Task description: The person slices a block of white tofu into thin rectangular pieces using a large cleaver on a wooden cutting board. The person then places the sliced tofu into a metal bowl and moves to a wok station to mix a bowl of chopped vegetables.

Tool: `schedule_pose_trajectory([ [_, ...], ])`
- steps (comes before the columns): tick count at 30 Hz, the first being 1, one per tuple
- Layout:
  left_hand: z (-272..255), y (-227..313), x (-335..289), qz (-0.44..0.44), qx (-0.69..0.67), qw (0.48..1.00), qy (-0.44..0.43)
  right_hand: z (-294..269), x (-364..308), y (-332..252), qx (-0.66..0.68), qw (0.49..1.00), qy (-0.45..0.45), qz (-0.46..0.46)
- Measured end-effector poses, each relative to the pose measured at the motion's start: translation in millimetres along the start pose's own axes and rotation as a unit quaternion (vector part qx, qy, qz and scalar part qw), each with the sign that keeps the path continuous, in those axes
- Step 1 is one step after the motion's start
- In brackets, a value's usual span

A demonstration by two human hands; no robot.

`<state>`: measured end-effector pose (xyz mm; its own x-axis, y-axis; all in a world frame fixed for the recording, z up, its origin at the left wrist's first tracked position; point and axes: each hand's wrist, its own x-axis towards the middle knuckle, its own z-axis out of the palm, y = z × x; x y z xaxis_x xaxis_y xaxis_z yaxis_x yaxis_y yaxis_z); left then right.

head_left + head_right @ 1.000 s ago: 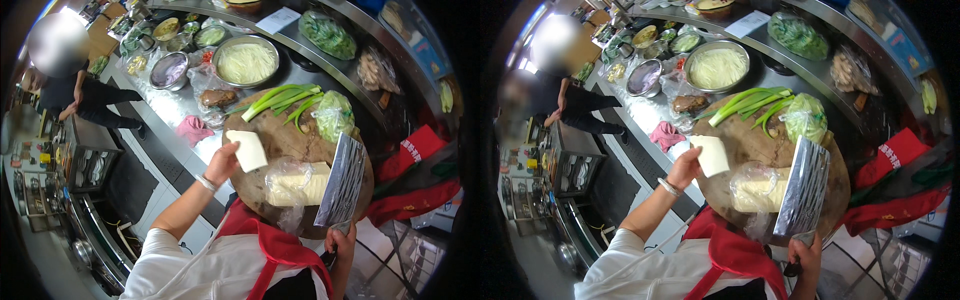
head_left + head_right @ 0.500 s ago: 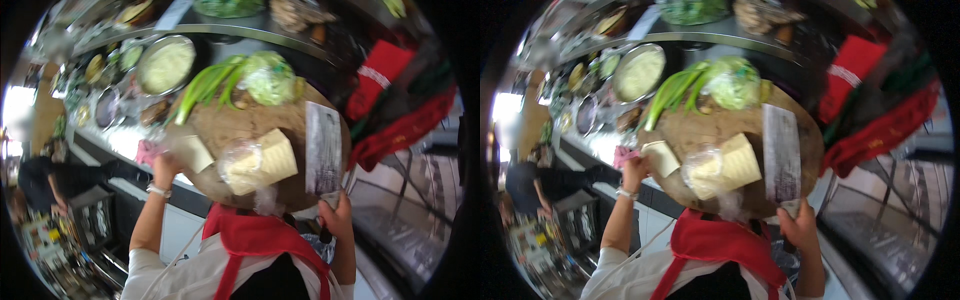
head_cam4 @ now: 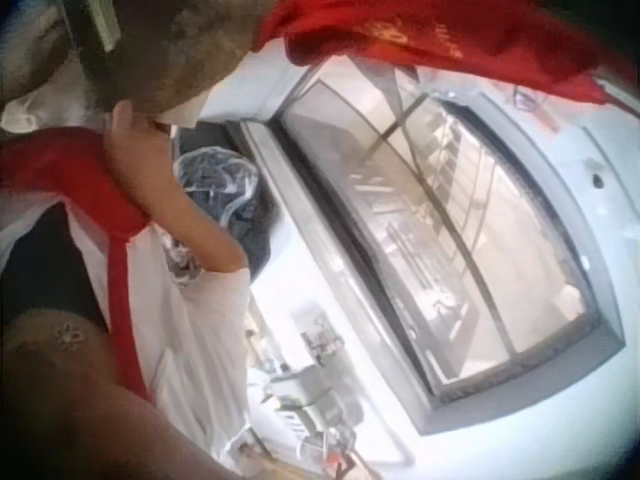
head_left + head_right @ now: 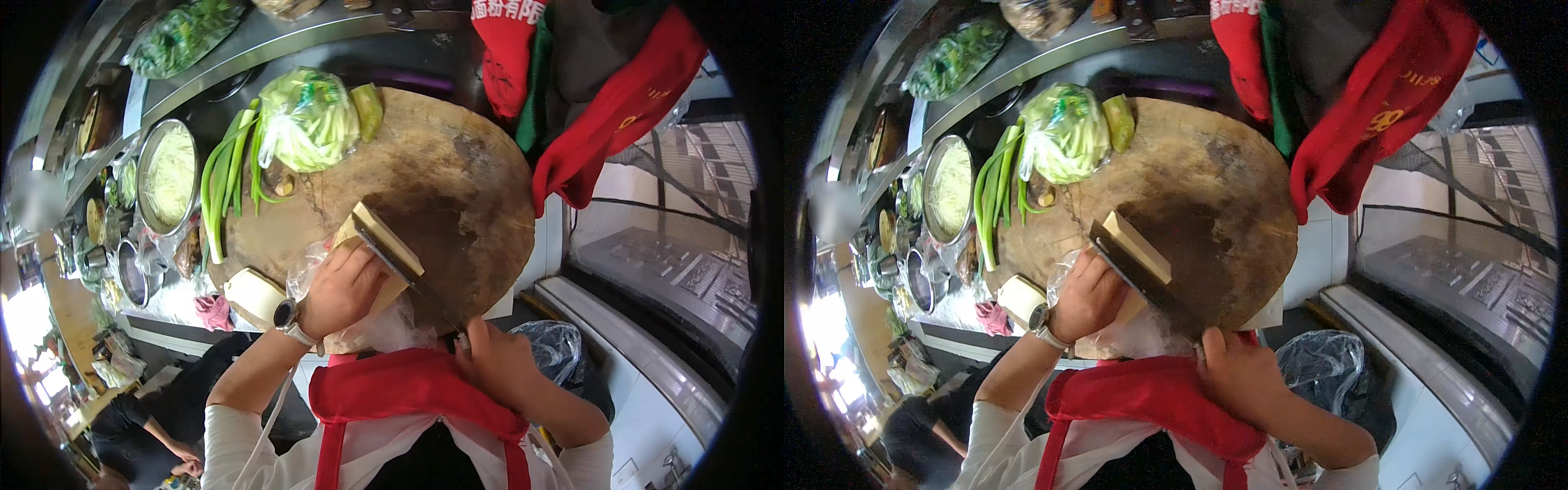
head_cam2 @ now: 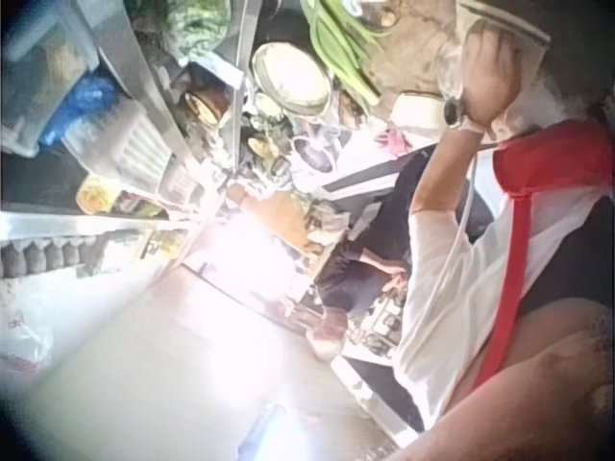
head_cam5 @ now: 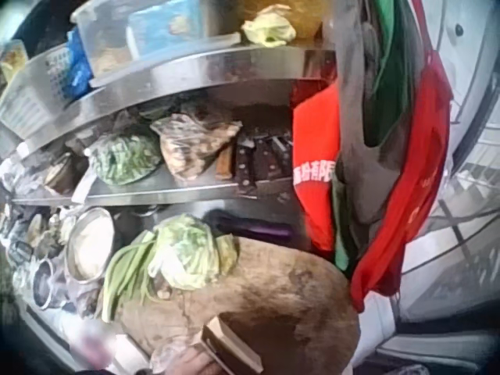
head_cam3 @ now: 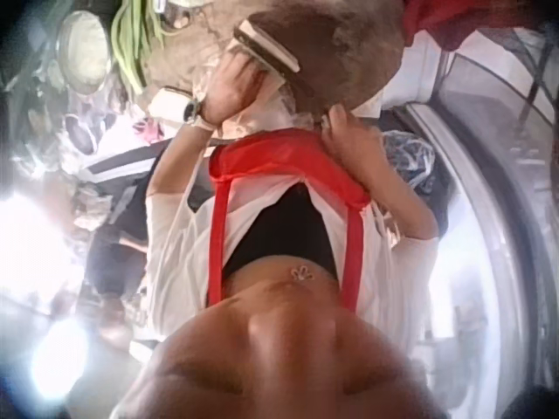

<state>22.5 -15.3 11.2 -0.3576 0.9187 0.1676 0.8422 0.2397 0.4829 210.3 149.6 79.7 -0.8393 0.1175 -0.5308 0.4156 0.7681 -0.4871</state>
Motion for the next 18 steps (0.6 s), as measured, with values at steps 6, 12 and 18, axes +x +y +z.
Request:
schedule_pose_trajectory([
  [6, 10.2, -5.4, -2.0, 0.005, 0.01, 1.0, 0.003, 3.0, 1.9, 9.2, 0.01, 0.999, 0.032, -0.031],
  [12, 10.8, -6.9, 0.5, 0.014, 0.007, 1.0, 0.0, -1.0, 3.9, 11.1, -0.022, 0.999, -0.023, -0.024],
  [18, 11.7, -7.4, 0.9, 0.018, -0.003, 1.0, 0.011, -3.5, 7.6, 11.1, -0.012, 0.999, -0.028, -0.024],
])
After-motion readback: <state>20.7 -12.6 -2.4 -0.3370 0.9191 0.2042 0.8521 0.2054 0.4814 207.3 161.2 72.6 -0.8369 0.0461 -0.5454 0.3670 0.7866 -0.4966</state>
